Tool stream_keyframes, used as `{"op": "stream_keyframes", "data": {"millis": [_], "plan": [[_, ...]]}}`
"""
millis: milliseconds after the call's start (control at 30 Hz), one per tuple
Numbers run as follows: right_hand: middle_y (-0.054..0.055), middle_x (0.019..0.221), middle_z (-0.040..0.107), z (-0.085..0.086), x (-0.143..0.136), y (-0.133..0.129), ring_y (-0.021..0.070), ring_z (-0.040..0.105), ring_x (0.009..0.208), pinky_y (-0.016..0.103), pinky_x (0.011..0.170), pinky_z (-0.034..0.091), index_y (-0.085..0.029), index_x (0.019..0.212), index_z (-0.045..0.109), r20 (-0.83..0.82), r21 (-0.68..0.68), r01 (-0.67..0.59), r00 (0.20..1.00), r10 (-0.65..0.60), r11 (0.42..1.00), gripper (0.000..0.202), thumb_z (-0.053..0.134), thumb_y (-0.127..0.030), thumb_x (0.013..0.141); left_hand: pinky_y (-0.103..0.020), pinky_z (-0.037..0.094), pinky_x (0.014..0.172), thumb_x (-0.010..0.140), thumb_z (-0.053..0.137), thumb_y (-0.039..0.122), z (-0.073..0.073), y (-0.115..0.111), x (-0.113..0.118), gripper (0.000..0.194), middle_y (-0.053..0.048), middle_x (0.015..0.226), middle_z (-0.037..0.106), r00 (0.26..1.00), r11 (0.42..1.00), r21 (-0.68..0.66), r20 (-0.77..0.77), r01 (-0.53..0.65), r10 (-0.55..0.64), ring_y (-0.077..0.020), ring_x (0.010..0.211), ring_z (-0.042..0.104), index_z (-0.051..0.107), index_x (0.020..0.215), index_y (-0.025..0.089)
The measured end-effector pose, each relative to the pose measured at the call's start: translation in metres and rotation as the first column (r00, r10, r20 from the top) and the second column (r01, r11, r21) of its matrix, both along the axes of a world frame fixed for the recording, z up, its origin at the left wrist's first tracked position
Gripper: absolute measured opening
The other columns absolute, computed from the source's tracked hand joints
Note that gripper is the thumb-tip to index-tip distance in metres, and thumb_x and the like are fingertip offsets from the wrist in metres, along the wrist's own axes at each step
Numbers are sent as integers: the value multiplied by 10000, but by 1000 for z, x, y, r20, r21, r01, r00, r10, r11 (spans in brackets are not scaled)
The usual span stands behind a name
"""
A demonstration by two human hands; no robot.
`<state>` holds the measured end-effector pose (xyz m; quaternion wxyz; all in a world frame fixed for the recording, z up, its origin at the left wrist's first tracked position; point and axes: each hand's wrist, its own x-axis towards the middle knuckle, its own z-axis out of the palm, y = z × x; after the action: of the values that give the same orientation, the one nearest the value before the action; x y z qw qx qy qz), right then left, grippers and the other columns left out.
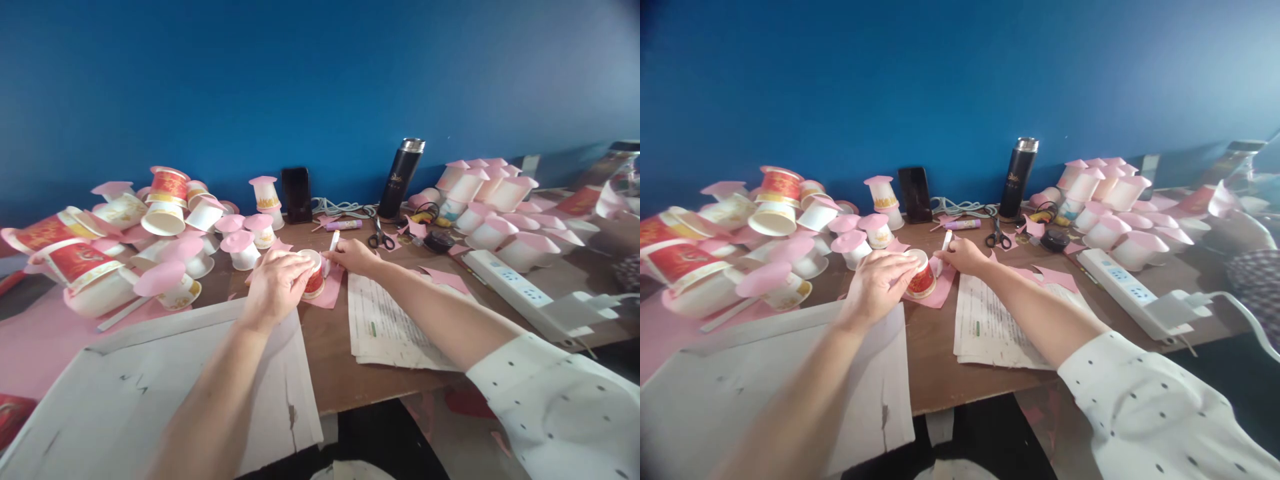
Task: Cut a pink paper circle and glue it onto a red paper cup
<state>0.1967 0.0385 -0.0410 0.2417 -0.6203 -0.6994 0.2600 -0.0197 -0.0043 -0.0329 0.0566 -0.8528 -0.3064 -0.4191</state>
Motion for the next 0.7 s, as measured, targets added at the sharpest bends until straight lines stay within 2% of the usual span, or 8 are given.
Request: {"op": "stream_keyframes", "data": {"millis": [267, 700], "plan": [[10, 539, 600, -2, -6, 9, 91, 504, 500, 204, 492, 361, -152, 594, 600, -13, -23, 46, 999, -46, 999, 391, 587, -475, 814, -438, 516, 850, 865, 572, 256, 0, 1, -1, 185, -21, 978, 736, 1000, 1000, -23, 9, 17, -16, -218, 934, 632, 712, 984, 237], [9, 517, 596, -1, -21, 21, 101, 528, 498, 214, 535, 397, -152, 610, 620, -33, -1, 56, 998, -56, 998, 365, 573, -439, 831, -438, 510, 854, 864, 574, 260, 1, 0, -1, 194, -20, 986, 736, 1000, 999, -40, -8, -6, 6, -223, 949, 631, 712, 1000, 243]]}}
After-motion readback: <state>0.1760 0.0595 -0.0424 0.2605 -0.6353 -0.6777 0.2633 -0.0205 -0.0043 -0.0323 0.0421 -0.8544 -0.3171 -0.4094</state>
